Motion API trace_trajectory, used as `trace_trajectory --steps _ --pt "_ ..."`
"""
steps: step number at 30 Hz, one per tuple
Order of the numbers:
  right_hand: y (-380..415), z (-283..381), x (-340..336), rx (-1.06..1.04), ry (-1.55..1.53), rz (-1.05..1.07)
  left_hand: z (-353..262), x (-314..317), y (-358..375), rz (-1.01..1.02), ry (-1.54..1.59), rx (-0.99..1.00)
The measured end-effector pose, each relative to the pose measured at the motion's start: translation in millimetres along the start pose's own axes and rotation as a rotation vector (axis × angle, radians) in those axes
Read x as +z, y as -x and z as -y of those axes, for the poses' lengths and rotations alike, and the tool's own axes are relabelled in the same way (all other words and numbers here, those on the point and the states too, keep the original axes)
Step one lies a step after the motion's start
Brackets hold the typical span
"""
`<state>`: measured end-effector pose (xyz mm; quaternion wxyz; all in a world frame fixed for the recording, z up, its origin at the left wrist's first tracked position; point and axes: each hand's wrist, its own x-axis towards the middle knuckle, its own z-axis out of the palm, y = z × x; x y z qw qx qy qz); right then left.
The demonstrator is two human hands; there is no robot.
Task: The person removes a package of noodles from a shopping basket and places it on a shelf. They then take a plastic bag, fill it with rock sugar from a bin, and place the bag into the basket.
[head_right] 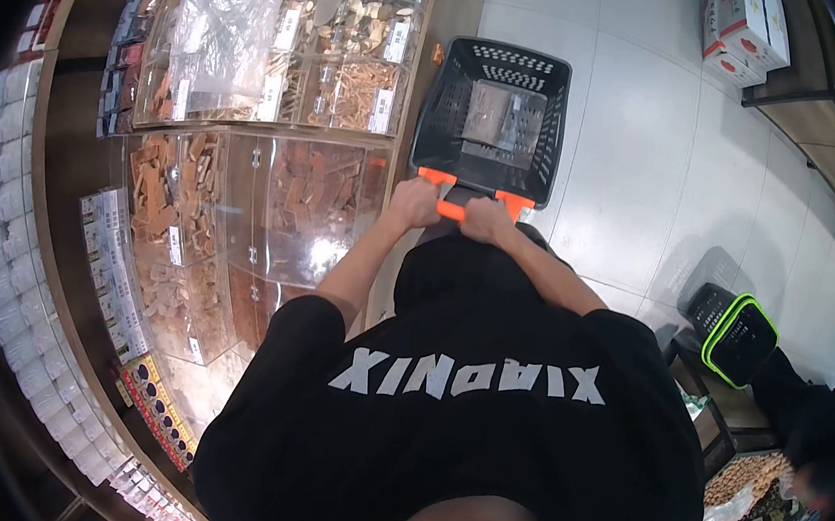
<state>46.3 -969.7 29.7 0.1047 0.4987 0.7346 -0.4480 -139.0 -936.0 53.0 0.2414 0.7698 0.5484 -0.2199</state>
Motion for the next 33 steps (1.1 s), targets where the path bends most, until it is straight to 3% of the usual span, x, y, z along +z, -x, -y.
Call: trace_trajectory --steps 2,5,12,15,18,21,24,27,28,31,33 --pt "-3.7 1.2 -3.8 0.025 -0.064 0.048 3.6 9.1 10.2 -0.049 -0.009 0.028" --pt "-13.7 4.8 -17.5 0.013 -0.122 0.087 10.7 -10.2 -9.1 0.192 -0.022 -0.012" --pt "-43.5 -4.1 -45.9 0.058 -0.126 -0.041 23.6 -44.2 -47.5 0.065 -0.019 0.058" --pt "-50.5 -3.7 -78.9 0.150 -0.155 -0.065 30.7 -55.2 -74.6 -0.078 0.012 0.138" --pt "-74.0 -16.2 -97.5 0.176 -0.130 -0.098 29.3 -84.3 -106.8 0.050 0.046 0.092" --pt "-93.0 -25.8 -122.9 0.227 -0.121 -0.190 35.6 -92.5 -137.8 -0.134 0.143 0.147" --pt "-117.7 -45.9 -144.0 0.258 -0.134 -0.244 31.9 -96.5 -162.9 -0.446 0.370 0.096" --pt "-142.0 -51.4 -177.7 0.282 -0.156 -0.229 19.3 -75.4 -195.2 -0.811 0.675 -0.137" --pt "-150.7 -55.0 -188.5 0.275 -0.152 -0.254 10.8 -77.7 -197.4 -0.772 0.844 -0.211" --pt "-179.7 -70.0 -213.2 0.314 -0.230 -0.272 20.7 -54.9 -241.4 -0.136 1.023 -0.085" --pt "-199.2 -72.7 -232.6 0.314 -0.272 -0.348 3.8 -65.5 -241.8 -0.043 1.266 -0.076"
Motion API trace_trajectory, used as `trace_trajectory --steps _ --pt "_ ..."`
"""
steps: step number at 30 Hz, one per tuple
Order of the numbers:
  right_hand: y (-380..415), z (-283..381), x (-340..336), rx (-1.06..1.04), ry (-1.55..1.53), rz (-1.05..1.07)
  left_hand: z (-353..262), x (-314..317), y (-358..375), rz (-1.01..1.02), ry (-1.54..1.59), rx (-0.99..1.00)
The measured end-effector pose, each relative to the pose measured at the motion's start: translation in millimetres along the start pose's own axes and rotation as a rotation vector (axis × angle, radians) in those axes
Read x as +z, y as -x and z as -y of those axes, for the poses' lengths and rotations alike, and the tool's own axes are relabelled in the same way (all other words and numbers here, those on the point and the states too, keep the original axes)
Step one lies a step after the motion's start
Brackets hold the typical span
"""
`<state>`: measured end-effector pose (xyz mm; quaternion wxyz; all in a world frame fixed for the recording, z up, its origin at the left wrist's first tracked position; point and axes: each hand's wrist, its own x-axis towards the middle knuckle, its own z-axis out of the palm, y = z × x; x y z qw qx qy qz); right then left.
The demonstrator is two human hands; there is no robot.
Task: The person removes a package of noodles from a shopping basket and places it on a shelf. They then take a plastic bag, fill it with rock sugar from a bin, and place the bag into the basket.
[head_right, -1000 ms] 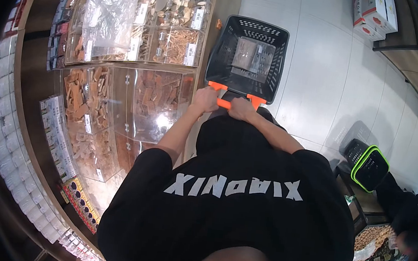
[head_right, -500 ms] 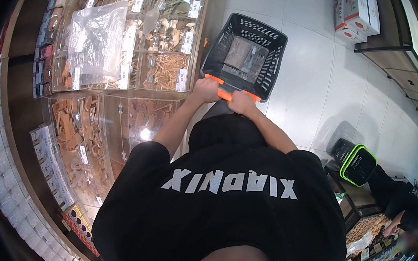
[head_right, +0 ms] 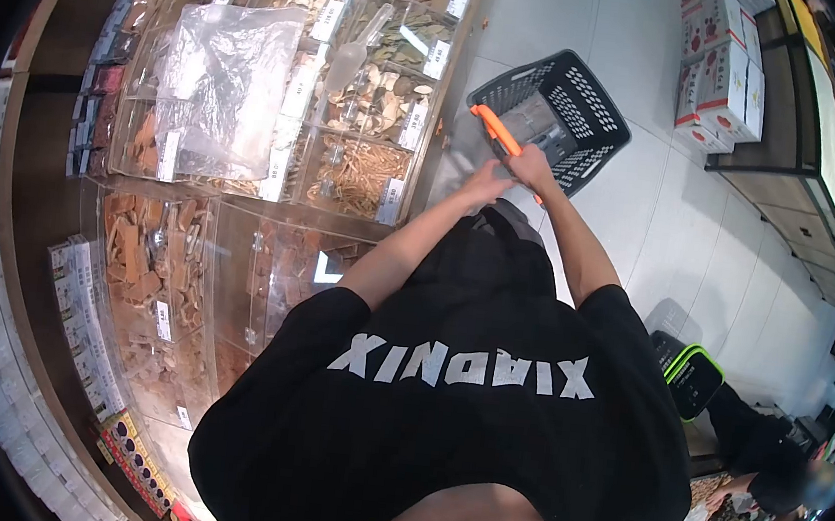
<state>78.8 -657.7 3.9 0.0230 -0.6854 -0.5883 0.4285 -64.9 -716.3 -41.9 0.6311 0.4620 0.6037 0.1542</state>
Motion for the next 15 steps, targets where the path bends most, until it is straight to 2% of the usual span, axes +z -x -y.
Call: trace_trajectory --steps 2,5,8,11,15 --pt "-20.8 17.4 -10.6 0.040 -0.140 -0.025 -28.4 0.2 0.4 0.118 -0.044 -0.003" --pt "-73.5 28.3 -19.8 0.092 -0.423 -0.021 -81.3 -2.6 12.0 0.072 0.221 0.026" --pt "-127.8 48.3 -32.3 0.104 -0.585 -0.046 -94.4 5.3 -30.5 -0.129 0.090 0.055" --pt "-164.9 71.1 -60.8 0.130 -0.792 -0.005 -124.1 -19.4 -56.5 -0.094 -0.007 -0.061" --pt "-227.4 91.4 -106.3 0.207 -1.000 0.078 -151.6 -47.9 -96.9 -0.138 -0.193 0.012"
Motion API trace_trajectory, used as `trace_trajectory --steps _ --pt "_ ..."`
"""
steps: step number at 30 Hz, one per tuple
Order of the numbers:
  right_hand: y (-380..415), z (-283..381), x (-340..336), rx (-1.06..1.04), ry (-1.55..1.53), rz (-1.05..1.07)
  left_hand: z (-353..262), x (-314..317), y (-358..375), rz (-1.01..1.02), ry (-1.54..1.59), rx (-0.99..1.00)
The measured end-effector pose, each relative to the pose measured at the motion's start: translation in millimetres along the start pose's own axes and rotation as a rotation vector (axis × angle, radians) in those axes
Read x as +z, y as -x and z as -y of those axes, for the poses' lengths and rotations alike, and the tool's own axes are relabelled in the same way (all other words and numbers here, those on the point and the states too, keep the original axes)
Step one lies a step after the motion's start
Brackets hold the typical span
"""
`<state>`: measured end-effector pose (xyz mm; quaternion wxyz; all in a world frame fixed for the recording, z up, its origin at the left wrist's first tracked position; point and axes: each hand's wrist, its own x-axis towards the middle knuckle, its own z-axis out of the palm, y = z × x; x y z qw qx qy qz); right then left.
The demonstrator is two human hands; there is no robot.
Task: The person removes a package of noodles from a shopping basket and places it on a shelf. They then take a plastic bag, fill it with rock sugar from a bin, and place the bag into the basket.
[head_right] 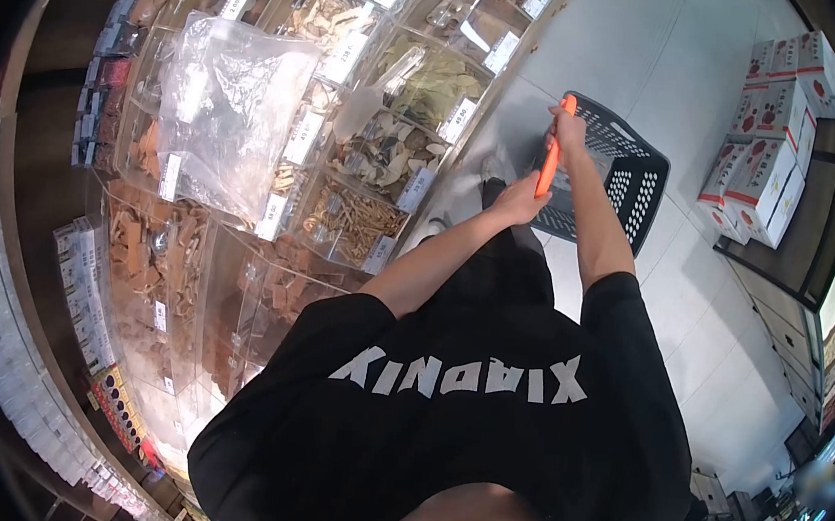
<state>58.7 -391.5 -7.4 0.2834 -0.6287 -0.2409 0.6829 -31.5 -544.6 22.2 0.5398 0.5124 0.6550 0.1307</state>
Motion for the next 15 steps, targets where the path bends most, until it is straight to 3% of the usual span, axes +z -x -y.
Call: trace_trajectory --steps 15 --pt "-63.9 59.2 60.0 0.033 -0.229 -0.184 -18.3 -82.1 -55.2 -0.267 -0.269 -0.022"
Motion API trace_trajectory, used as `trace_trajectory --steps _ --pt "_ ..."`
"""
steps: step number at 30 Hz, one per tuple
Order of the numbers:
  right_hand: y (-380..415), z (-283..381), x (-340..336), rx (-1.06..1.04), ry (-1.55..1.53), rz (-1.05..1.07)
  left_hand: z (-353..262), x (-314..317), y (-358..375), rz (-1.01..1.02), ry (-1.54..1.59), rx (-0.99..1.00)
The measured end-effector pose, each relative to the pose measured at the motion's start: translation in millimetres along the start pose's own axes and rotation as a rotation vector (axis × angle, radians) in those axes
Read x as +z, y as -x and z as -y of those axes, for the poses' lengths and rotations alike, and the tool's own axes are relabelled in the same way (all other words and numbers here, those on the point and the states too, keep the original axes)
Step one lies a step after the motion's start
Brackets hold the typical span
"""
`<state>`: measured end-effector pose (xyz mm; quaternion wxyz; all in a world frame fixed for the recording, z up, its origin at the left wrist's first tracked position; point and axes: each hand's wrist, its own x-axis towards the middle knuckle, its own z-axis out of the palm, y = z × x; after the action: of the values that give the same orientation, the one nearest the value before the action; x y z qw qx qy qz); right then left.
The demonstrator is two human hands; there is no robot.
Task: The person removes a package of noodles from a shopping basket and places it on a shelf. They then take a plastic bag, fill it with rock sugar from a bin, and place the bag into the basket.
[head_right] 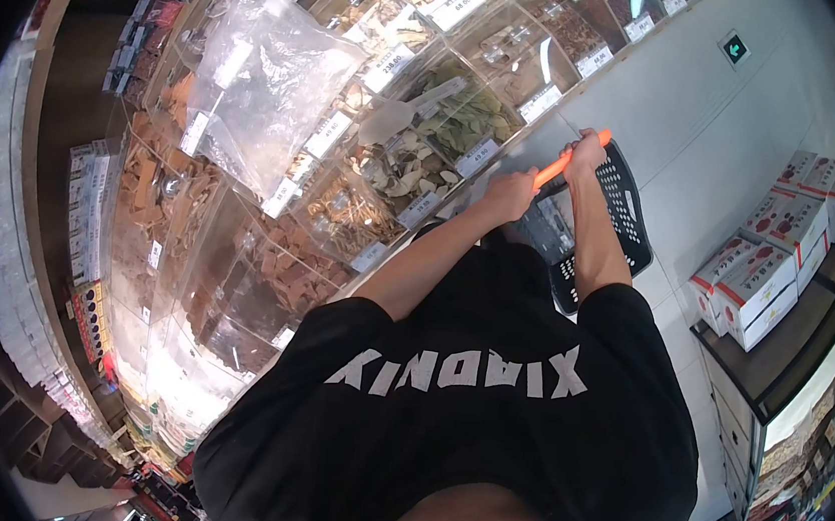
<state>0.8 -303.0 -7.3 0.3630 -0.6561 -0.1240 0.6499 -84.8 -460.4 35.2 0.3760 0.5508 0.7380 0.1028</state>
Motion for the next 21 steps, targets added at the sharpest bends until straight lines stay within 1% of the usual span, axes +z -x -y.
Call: trace_trajectory --steps 5,7,11,14,18,19,21 --pt "-1.6 -9.6 22.4 -0.020 -0.012 0.074 15.6 -8.9 4.1 -0.128 -0.096 0.002" --pt "3.0 -22.8 26.3 -0.026 -0.030 0.113 22.5 -9.7 11.6 -0.183 -0.201 0.025" --pt "18.8 -33.5 31.9 -0.082 0.031 0.113 27.6 -15.3 23.9 -0.251 -0.299 0.049" --pt "19.1 -31.6 34.1 -0.079 0.101 0.062 39.4 -3.4 16.0 -0.308 -0.301 0.135" --pt "19.9 -39.2 34.8 -0.121 0.120 0.036 40.6 -9.4 16.8 -0.232 -0.226 0.119" --pt "18.9 -37.2 35.7 -0.125 0.128 0.036 39.7 -10.8 18.1 -0.274 -0.198 0.129" --pt "12.7 -36.0 36.8 -0.133 0.179 0.036 39.1 -14.8 16.2 -0.250 -0.182 0.148"
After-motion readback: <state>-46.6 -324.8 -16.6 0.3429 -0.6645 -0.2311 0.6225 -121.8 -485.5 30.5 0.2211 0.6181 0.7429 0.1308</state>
